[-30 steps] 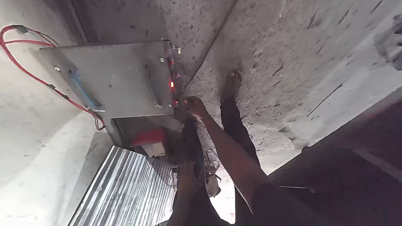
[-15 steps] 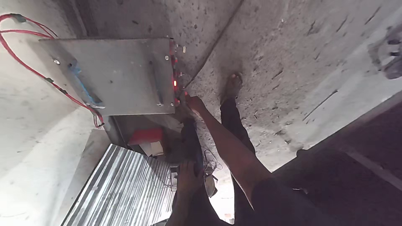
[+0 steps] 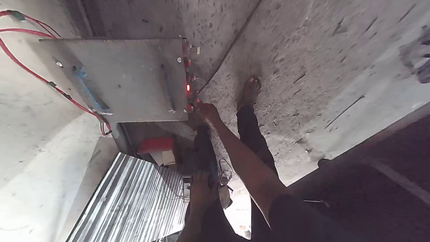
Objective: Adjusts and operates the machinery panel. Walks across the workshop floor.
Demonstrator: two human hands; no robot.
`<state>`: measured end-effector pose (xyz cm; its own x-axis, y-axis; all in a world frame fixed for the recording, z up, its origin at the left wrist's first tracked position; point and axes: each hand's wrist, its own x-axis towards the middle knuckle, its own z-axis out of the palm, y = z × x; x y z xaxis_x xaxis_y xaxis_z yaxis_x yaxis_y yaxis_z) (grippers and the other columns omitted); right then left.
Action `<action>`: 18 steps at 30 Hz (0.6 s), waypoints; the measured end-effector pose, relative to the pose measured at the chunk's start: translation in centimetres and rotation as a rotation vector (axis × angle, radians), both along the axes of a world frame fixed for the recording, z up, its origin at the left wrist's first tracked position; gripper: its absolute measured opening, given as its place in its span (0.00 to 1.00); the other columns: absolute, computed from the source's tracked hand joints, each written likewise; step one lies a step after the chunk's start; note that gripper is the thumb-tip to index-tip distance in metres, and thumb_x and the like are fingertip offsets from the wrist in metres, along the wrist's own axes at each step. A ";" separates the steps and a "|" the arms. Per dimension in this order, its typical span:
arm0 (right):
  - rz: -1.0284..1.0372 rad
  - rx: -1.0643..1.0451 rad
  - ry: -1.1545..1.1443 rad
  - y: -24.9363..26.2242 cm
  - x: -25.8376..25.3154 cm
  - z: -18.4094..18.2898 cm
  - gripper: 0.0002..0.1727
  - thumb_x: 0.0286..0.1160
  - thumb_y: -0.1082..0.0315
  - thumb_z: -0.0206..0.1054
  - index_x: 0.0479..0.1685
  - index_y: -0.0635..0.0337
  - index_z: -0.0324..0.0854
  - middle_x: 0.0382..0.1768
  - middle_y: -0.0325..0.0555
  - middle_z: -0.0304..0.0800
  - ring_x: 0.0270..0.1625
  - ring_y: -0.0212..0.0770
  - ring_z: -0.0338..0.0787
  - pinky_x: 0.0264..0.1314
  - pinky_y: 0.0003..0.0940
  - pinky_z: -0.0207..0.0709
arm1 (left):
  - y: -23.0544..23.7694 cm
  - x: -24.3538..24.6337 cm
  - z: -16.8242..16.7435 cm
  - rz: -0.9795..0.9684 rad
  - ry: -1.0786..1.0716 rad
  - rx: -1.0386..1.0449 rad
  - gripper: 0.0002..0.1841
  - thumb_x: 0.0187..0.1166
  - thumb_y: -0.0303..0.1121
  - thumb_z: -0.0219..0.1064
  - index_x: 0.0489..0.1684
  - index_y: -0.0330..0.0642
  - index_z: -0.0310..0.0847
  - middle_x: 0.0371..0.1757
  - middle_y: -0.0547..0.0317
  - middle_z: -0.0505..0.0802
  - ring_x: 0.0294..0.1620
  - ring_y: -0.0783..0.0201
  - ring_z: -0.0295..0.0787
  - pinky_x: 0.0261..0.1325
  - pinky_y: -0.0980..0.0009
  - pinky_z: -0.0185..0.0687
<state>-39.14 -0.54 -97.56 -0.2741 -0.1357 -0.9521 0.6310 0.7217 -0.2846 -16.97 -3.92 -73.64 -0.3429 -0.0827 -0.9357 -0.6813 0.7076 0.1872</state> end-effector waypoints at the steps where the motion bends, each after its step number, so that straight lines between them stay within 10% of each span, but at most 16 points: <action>1: 0.016 0.018 -0.026 -0.1 -0.2 -0.1 0.46 0.85 0.27 0.42 0.40 0.62 0.89 0.41 0.60 0.91 0.48 0.59 0.90 0.52 0.66 0.79 | 0.0 0.0 0.0 0.000 0.002 -0.001 0.34 0.74 0.69 0.61 0.63 0.52 0.88 0.67 0.54 0.89 0.73 0.51 0.82 0.80 0.44 0.71; 4: 0.036 0.022 -0.110 0.1 -0.7 -0.4 0.51 0.82 0.23 0.37 0.41 0.63 0.89 0.42 0.61 0.91 0.49 0.60 0.91 0.52 0.67 0.80 | 0.1 0.0 -0.1 -0.026 0.012 -0.012 0.34 0.74 0.70 0.61 0.62 0.53 0.88 0.67 0.55 0.90 0.74 0.52 0.82 0.80 0.45 0.71; 8: -0.150 -0.079 -0.341 0.4 -1.6 0.0 0.39 0.87 0.29 0.39 0.33 0.53 0.78 0.19 0.36 0.69 0.17 0.34 0.67 0.19 0.32 0.63 | 0.1 0.1 -0.3 -0.022 0.026 -0.012 0.33 0.74 0.69 0.62 0.62 0.52 0.88 0.67 0.54 0.90 0.73 0.51 0.82 0.79 0.46 0.72; 12: -0.240 -0.122 -0.461 1.0 -1.3 -0.7 0.37 0.86 0.28 0.43 0.25 0.51 0.72 0.14 0.34 0.66 0.13 0.33 0.64 0.16 0.30 0.60 | 0.2 0.0 -0.4 -0.026 0.022 -0.016 0.33 0.74 0.69 0.61 0.62 0.53 0.87 0.67 0.57 0.89 0.73 0.53 0.82 0.78 0.46 0.73; 18: -0.302 -0.089 -0.260 1.8 -0.7 -0.2 0.42 0.87 0.28 0.34 0.68 0.51 0.81 0.51 0.51 0.87 0.48 0.49 0.87 0.45 0.50 0.83 | 0.1 -0.4 -0.3 -0.009 0.016 -0.015 0.33 0.74 0.69 0.60 0.63 0.53 0.87 0.69 0.56 0.89 0.75 0.52 0.81 0.79 0.46 0.72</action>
